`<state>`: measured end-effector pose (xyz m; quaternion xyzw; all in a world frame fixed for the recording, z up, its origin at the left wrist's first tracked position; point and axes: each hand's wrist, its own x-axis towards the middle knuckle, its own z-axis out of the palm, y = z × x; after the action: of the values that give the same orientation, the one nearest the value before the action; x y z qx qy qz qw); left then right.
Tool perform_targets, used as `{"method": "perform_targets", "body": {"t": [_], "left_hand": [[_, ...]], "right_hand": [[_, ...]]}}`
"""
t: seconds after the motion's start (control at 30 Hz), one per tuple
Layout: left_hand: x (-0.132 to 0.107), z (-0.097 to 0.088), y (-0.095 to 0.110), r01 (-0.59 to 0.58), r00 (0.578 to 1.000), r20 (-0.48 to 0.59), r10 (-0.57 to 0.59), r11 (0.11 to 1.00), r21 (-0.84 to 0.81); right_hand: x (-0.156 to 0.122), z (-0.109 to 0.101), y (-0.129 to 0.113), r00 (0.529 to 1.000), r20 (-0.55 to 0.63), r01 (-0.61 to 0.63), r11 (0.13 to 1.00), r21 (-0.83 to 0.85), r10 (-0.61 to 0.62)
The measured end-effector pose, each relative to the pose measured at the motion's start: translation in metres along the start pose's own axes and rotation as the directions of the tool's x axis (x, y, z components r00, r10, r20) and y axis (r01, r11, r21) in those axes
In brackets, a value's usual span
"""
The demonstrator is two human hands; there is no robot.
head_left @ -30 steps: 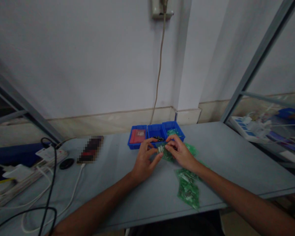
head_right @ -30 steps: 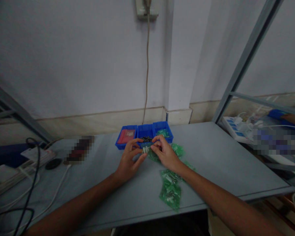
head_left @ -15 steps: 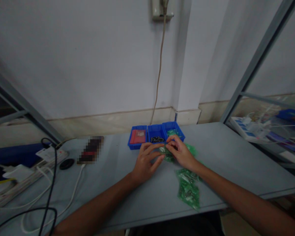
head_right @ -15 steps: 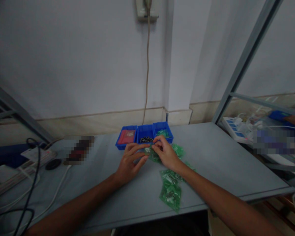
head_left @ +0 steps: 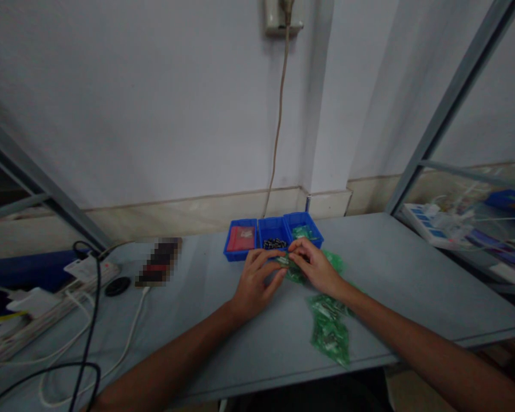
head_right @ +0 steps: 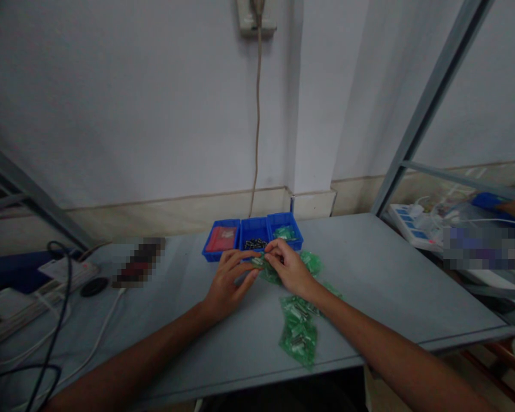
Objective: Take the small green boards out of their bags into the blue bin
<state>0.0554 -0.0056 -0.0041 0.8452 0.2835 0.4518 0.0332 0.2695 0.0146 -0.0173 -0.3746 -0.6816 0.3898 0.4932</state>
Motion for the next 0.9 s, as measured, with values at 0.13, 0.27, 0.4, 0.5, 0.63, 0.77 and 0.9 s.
{"method": "perform_targets", "body": {"t": [0.13, 0.27, 0.4, 0.5, 0.63, 0.77, 0.9], "left_hand": [[0.0001, 0.0000, 0.0003, 0.018, 1.000, 0.007, -0.018, 1.000, 0.007], [0.0006, -0.0008, 0.0011, 0.010, 1.000, 0.006, -0.010, 1.000, 0.000], [0.0006, -0.0010, 0.0020, 0.011, 1.000, -0.001, -0.011, 1.000, 0.006], [0.0004, -0.0002, 0.0015, 0.014, 1.000, -0.003, -0.014, 1.000, 0.010], [-0.0001, 0.0006, 0.0000, 0.027, 1.000, 0.009, -0.027, 0.999, 0.023], [-0.0010, 0.0013, -0.0013, 0.039, 0.999, 0.014, -0.040, 0.999, 0.033], [-0.0026, 0.0047, -0.0048, 0.086, 0.996, 0.013, -0.087, 0.995, 0.051]], "right_hand": [[0.0005, 0.0002, 0.0003, 1.000, -0.005, -0.003, 1.000, 0.003, 0.003], [0.0004, 0.0002, 0.0008, 1.000, 0.000, -0.010, 1.000, 0.011, 0.010], [-0.0001, 0.0005, -0.0011, 1.000, 0.002, -0.010, 1.000, 0.012, 0.010], [0.0000, 0.0006, -0.0015, 1.000, 0.003, -0.009, 1.000, 0.003, 0.009], [0.0007, 0.0001, -0.0006, 1.000, 0.002, -0.002, 1.000, -0.014, 0.002], [0.0009, -0.0016, -0.0004, 0.999, -0.015, -0.048, 0.998, -0.047, 0.047], [0.0001, -0.0028, 0.0011, 0.996, -0.030, -0.083, 0.995, -0.053, 0.082]]}}
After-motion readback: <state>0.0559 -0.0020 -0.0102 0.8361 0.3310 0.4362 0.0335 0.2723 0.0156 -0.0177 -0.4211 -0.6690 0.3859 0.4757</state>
